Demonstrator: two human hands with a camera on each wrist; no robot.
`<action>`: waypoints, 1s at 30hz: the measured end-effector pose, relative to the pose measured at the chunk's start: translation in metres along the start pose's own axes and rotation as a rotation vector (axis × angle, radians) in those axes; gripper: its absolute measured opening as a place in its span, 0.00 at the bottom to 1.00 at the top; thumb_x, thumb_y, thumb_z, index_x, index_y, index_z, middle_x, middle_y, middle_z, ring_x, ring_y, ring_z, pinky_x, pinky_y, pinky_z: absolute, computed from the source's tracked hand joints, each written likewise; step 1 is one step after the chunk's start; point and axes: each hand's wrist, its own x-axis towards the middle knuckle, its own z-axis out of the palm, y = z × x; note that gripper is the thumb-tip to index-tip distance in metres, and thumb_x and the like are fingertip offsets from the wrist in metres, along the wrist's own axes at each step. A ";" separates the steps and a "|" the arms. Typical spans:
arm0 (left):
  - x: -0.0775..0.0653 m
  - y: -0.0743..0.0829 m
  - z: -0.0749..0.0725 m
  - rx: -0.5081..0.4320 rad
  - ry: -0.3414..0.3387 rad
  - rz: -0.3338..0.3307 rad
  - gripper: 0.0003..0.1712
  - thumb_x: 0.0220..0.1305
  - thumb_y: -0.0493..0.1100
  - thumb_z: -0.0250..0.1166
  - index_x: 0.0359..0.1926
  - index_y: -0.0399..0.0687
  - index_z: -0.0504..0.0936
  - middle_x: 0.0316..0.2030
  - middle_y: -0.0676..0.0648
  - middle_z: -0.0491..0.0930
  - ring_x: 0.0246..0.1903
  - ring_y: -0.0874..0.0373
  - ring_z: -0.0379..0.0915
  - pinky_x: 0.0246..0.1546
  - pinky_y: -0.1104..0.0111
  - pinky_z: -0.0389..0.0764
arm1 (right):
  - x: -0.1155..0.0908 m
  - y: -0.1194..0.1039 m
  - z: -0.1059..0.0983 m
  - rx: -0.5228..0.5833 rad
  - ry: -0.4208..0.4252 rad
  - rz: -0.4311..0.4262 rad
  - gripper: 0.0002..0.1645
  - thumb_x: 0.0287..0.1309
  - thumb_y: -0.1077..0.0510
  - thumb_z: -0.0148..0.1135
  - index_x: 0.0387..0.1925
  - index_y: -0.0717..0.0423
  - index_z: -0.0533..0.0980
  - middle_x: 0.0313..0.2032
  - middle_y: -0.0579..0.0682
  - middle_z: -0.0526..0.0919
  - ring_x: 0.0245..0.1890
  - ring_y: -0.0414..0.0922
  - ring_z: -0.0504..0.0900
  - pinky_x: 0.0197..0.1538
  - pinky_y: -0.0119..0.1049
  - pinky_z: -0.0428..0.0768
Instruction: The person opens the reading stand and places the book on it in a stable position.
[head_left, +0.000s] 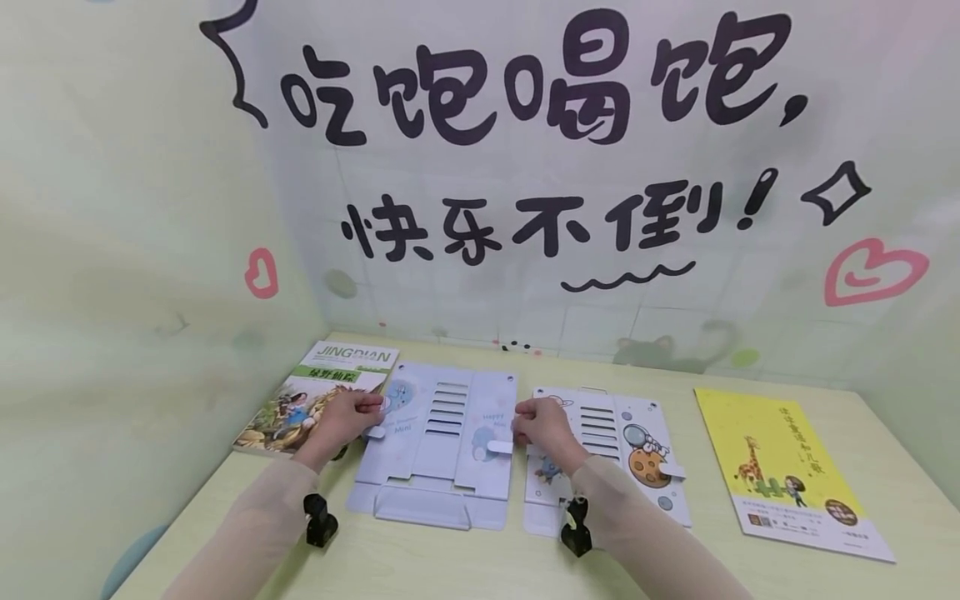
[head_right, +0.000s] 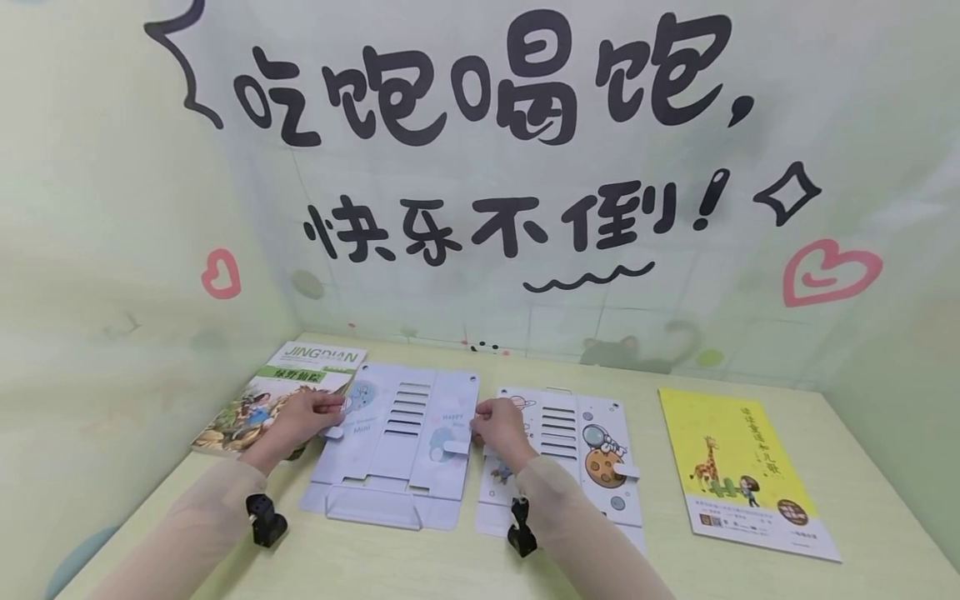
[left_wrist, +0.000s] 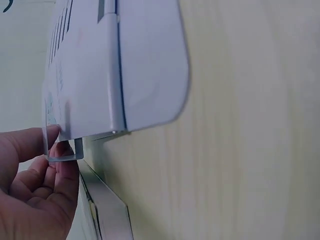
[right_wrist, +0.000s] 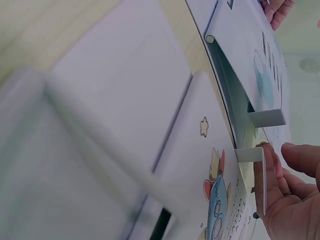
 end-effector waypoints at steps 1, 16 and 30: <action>0.000 0.000 0.000 -0.016 0.001 0.003 0.19 0.60 0.34 0.63 0.51 0.30 0.77 0.41 0.37 0.80 0.41 0.50 0.76 0.36 0.66 0.79 | 0.000 0.000 0.000 0.004 0.007 -0.002 0.18 0.57 0.66 0.59 0.51 0.67 0.75 0.39 0.55 0.82 0.34 0.42 0.82 0.38 0.32 0.82; -0.005 0.005 -0.003 -0.193 0.031 -0.033 0.20 0.58 0.29 0.62 0.52 0.28 0.74 0.43 0.35 0.77 0.41 0.51 0.74 0.38 0.70 0.77 | -0.005 -0.003 0.005 0.143 0.061 -0.046 0.17 0.53 0.71 0.61 0.46 0.67 0.71 0.31 0.51 0.72 0.29 0.41 0.74 0.34 0.32 0.81; -0.014 0.009 -0.011 -0.278 0.009 -0.025 0.21 0.59 0.30 0.61 0.54 0.28 0.70 0.44 0.38 0.74 0.39 0.58 0.71 0.37 0.75 0.74 | -0.012 -0.002 0.006 0.236 0.074 -0.138 0.14 0.54 0.73 0.58 0.44 0.68 0.69 0.33 0.53 0.74 0.29 0.40 0.74 0.36 0.34 0.82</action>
